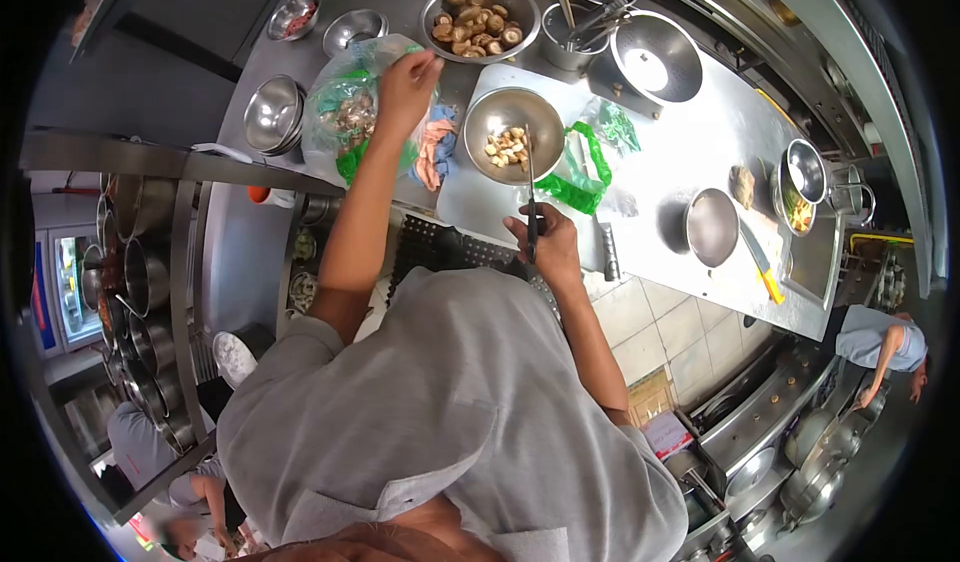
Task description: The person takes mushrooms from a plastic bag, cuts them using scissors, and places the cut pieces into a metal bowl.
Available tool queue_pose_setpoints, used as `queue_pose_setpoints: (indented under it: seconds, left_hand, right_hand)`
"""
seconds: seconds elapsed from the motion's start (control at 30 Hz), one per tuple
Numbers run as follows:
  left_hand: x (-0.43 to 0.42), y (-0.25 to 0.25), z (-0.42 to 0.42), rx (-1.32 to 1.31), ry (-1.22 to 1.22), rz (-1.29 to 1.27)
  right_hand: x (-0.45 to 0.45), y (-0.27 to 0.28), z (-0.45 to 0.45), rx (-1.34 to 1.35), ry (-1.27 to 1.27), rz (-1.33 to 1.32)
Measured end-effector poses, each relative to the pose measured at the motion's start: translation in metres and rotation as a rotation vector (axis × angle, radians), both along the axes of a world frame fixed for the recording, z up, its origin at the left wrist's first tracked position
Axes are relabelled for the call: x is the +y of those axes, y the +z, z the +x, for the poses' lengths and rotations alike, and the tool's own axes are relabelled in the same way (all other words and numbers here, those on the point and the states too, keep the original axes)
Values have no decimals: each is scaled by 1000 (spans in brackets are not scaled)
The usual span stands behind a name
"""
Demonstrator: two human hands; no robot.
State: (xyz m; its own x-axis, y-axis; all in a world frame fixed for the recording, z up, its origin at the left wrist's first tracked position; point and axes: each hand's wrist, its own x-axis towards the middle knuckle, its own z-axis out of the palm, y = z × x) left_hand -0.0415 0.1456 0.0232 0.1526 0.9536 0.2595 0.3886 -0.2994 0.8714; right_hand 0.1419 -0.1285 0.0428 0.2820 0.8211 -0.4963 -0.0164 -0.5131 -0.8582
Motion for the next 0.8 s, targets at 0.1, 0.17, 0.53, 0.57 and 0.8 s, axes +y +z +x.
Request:
queue_pose_setpoints:
  seconds: [0.1, 0.17, 0.53, 0.57, 0.8]
  left_hand:
    - [-12, -24, -61, 519, 329, 191]
    - [3, -57, -108, 740, 360, 61]
    - [6, -23, -136, 829, 8, -404]
    - [5, -14, -132, 760, 30, -593]
    - [24, -70, -156, 615, -259, -381]
  right_hand:
    - [-4, -3, 3, -5, -34, 9]
    - [-7, -5, 4, -5, -26, 23]
    - [5, -4, -8, -26, 89, 38]
    - [5, -5, -8, -43, 101, 35]
    - [4, -1, -9, -70, 129, 40]
